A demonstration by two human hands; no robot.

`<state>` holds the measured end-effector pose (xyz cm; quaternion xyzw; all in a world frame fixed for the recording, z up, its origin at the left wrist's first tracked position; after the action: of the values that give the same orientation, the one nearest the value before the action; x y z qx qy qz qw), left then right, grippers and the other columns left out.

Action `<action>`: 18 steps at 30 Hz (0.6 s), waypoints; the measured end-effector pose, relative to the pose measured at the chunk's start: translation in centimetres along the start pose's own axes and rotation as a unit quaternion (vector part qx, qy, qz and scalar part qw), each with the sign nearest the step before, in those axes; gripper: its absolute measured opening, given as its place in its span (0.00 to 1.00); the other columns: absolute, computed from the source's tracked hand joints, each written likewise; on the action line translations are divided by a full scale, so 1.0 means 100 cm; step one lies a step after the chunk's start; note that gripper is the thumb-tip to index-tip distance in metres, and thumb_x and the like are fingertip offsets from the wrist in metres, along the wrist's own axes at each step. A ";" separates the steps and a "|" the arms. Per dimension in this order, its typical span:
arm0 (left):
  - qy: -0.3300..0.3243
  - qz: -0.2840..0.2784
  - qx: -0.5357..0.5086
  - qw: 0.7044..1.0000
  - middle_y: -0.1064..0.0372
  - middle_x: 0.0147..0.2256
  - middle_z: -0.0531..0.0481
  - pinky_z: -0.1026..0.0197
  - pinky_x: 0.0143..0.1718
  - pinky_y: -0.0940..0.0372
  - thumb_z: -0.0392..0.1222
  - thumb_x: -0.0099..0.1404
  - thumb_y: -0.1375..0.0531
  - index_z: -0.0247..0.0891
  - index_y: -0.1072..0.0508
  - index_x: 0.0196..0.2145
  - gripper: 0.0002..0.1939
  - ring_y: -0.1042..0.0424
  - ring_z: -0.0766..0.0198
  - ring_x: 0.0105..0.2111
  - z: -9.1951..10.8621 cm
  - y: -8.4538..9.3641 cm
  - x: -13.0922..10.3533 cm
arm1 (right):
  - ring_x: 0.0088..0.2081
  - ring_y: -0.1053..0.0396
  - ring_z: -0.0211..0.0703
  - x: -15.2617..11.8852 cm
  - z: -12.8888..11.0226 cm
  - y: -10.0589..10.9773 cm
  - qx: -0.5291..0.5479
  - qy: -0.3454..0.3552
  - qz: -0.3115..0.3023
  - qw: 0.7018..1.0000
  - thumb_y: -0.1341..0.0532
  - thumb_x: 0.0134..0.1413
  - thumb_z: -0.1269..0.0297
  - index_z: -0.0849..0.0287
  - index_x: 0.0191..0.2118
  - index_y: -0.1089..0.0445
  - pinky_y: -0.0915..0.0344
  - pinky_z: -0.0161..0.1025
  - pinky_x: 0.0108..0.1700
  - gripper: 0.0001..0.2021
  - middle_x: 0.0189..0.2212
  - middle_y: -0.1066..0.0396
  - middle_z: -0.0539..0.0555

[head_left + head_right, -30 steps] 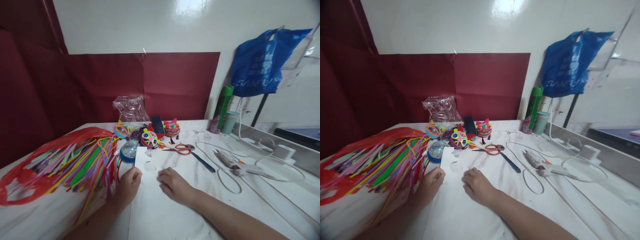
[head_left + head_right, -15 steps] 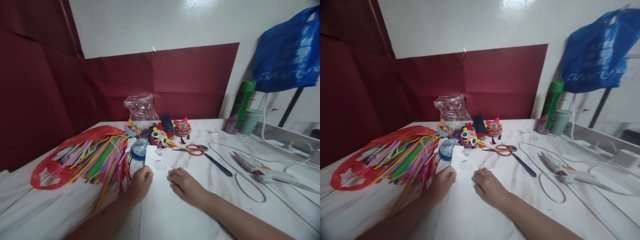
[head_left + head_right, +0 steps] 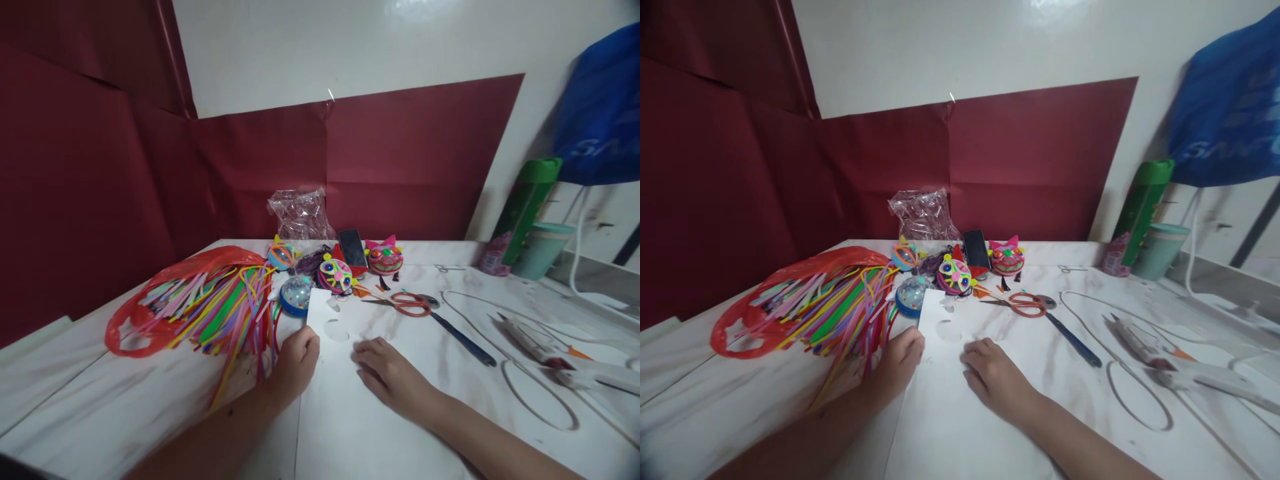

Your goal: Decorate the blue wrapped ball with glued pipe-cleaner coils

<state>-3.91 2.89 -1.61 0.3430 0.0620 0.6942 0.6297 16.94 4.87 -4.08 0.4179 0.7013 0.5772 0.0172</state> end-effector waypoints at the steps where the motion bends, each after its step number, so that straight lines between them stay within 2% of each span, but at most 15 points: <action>1: -0.010 0.003 -0.004 1.000 0.47 0.18 0.57 0.65 0.23 0.48 0.39 0.60 0.52 0.39 0.43 0.21 0.10 0.43 0.68 0.22 0.000 0.000 -0.001 | 0.41 0.36 0.47 0.000 0.000 0.000 0.002 0.000 -0.002 1.000 0.46 0.53 0.73 0.58 0.41 0.32 0.37 0.47 0.45 0.11 0.39 0.32 0.58; 5: -0.049 0.002 0.006 0.999 0.47 0.18 0.57 0.65 0.25 0.46 0.39 0.61 0.51 0.39 0.43 0.19 0.13 0.42 0.69 0.22 0.001 -0.001 -0.001 | 0.41 0.36 0.48 0.000 -0.001 0.000 0.005 0.003 0.002 1.000 0.46 0.54 0.73 0.58 0.41 0.32 0.36 0.46 0.44 0.11 0.40 0.32 0.59; 8: -0.102 0.028 0.000 0.994 0.39 0.24 0.53 0.65 0.31 0.41 0.35 0.58 0.48 0.38 0.36 0.24 0.06 0.37 0.67 0.27 0.004 0.001 -0.001 | 0.41 0.36 0.48 0.000 -0.001 0.000 0.005 0.001 0.000 1.000 0.46 0.54 0.72 0.57 0.41 0.32 0.36 0.46 0.43 0.11 0.40 0.32 0.58; 10: -0.130 0.026 -0.010 0.991 0.37 0.27 0.51 0.64 0.34 0.40 0.34 0.58 0.47 0.38 0.34 0.26 0.05 0.35 0.66 0.29 0.006 0.002 -0.002 | 0.42 0.36 0.48 0.000 -0.002 0.000 0.003 -0.001 -0.003 1.000 0.46 0.54 0.72 0.57 0.42 0.32 0.36 0.47 0.44 0.11 0.40 0.32 0.58; 14: -0.132 0.035 -0.006 0.991 0.36 0.26 0.50 0.63 0.34 0.39 0.34 0.61 0.51 0.38 0.35 0.25 0.09 0.35 0.65 0.30 0.003 0.002 -0.002 | 0.42 0.35 0.47 -0.001 -0.003 -0.002 0.016 -0.009 0.003 1.000 0.47 0.56 0.69 0.57 0.43 0.35 0.36 0.45 0.45 0.09 0.40 0.33 0.58; 16: -0.117 0.045 -0.003 0.992 0.34 0.29 0.50 0.63 0.35 0.39 0.32 0.61 0.52 0.37 0.33 0.30 0.09 0.34 0.64 0.32 0.000 0.002 -0.001 | 0.36 0.34 0.45 -0.002 -0.001 -0.003 0.025 -0.040 0.029 0.998 0.48 0.58 0.66 0.57 0.38 0.36 0.35 0.42 0.39 0.06 0.35 0.32 0.57; 18: -0.108 0.033 0.003 0.994 0.34 0.29 0.50 0.63 0.36 0.38 0.32 0.60 0.51 0.37 0.32 0.30 0.09 0.33 0.64 0.33 -0.001 0.001 0.000 | 0.29 0.35 0.42 -0.003 0.003 -0.003 0.030 -0.082 0.056 0.995 0.50 0.58 0.64 0.57 0.31 0.40 0.36 0.39 0.32 0.06 0.27 0.34 0.54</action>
<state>-4.09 2.89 -1.65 0.4199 -0.0155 0.6733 0.6084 17.10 4.97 -4.57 0.5024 0.6901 0.5201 0.0299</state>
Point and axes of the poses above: each hand's wrist, its own x-axis towards the middle knuckle, its own y-axis out of the back of the hand, z = x × y, the point moved 1 cm from there along x, towards the middle knuckle
